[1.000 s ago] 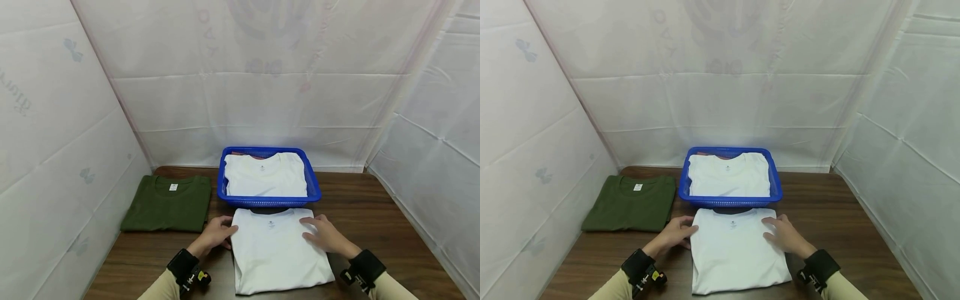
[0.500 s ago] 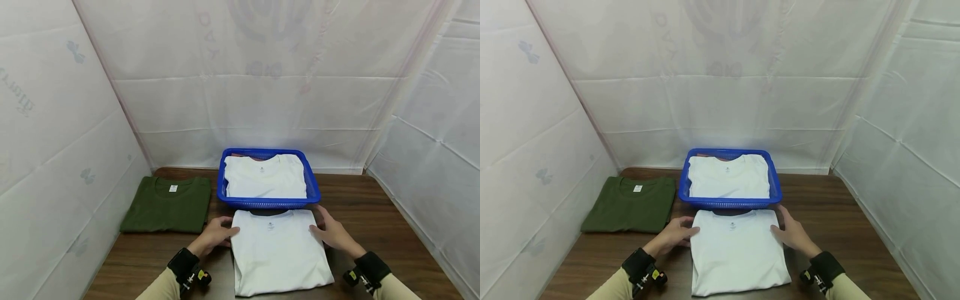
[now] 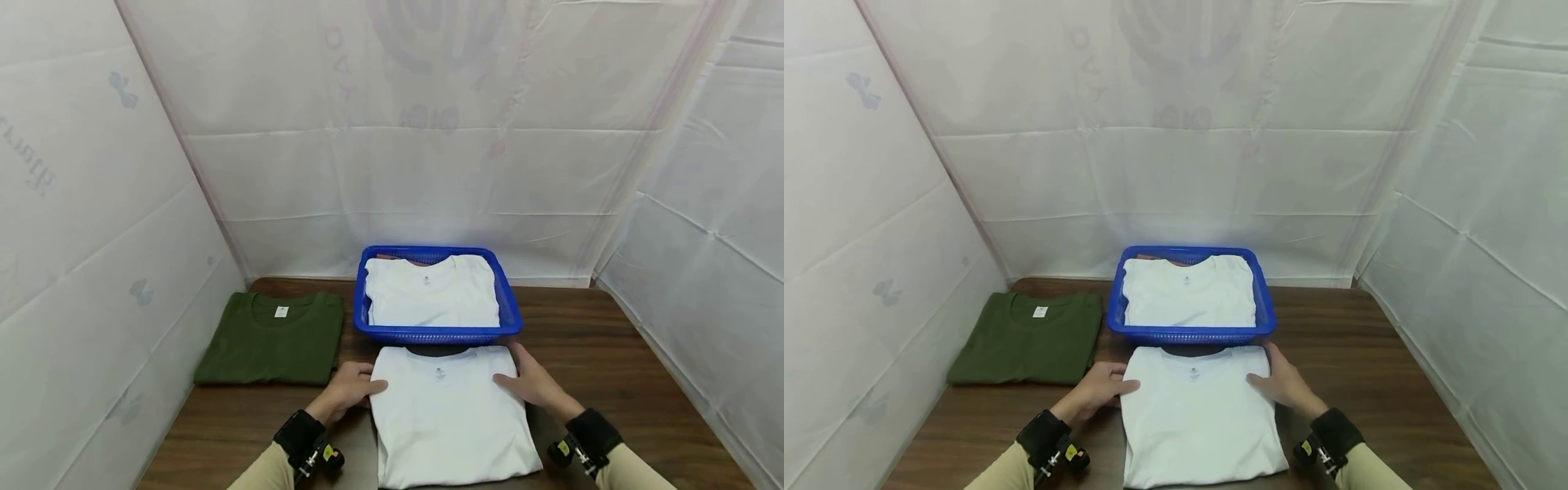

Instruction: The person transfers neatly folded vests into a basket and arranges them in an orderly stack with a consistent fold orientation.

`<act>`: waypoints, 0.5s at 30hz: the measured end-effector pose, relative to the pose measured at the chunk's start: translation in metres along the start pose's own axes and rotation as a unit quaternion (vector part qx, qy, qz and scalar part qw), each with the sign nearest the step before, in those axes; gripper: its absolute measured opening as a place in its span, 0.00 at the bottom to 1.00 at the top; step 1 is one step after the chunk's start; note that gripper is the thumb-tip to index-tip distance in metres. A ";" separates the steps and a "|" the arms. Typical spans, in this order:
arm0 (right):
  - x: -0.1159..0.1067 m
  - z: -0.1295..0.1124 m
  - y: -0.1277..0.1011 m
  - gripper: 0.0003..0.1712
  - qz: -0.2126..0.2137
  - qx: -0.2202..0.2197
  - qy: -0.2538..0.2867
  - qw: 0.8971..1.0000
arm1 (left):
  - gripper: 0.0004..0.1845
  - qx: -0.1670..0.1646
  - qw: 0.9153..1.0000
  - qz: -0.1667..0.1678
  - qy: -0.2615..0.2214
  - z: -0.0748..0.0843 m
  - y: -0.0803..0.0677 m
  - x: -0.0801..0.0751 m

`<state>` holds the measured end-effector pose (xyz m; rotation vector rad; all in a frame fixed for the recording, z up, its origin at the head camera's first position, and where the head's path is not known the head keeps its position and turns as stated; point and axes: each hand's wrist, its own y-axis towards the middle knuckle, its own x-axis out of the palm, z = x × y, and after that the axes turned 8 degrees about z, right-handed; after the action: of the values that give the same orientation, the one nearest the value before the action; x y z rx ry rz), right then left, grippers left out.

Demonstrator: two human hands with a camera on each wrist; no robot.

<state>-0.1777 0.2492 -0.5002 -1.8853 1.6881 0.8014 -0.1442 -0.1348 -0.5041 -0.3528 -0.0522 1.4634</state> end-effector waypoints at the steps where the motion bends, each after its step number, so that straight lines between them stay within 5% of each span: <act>1: 0.001 0.000 0.001 0.48 -0.004 -0.001 0.005 1.000 | 0.20 0.001 1.000 0.000 -0.004 -0.001 0.000 -0.001; 15: 0.006 -0.004 0.003 0.49 -0.004 -0.002 0.050 0.999 | 0.16 0.044 0.999 -0.006 0.012 -0.004 -0.001 -0.009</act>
<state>-0.1796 0.2420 -0.5012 -1.9623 1.7386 0.7193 -0.1432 -0.1449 -0.5057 -0.2983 0.0285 1.4444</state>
